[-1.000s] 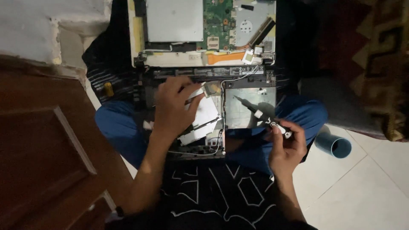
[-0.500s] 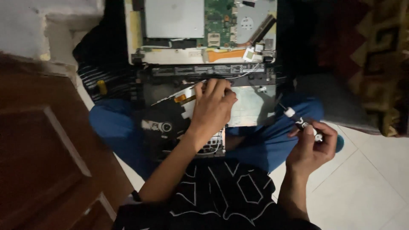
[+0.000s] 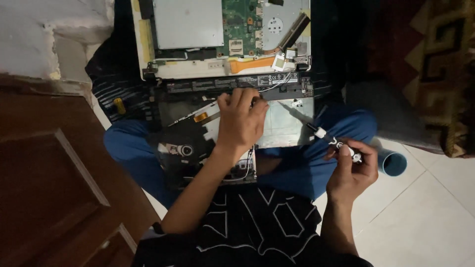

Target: Disassembling a laptop to remove the optical drive and its mounting bracket using a screwdriver

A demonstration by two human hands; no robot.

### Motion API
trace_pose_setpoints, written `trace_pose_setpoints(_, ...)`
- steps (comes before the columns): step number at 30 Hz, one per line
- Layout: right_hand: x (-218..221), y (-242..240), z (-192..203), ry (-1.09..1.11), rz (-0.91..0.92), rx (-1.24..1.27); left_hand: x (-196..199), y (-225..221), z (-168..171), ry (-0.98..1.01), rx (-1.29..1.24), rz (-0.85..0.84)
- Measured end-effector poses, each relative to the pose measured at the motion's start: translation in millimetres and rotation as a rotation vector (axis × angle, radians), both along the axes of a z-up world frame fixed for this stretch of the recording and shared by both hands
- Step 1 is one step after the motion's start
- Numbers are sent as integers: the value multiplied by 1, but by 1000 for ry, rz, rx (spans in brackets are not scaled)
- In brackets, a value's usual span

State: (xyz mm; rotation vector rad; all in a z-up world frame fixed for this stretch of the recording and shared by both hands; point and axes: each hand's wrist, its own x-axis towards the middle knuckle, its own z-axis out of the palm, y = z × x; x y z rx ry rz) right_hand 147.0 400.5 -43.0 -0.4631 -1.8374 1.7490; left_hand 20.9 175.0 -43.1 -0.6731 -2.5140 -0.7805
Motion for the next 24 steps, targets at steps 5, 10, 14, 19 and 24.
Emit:
trace_pose_setpoints(5,2,1,2,3,10,21,2,-2,-16,-13,7,34)
trace_pose_setpoints(10,4,1,3,-9,35,29,4,-7,-15,-36,38,66)
trace_pose_setpoints(14,1,-8,13,-42,65,88,9,-31,7,-50,31,130)
trace_pose_setpoints(19,-13,-31,31,-111,184,179,23,-65,9,-83,7,286)
trace_pose_setpoints(24,-20,-19,16,-63,66,98,32,-48,-6,-17,56,175)
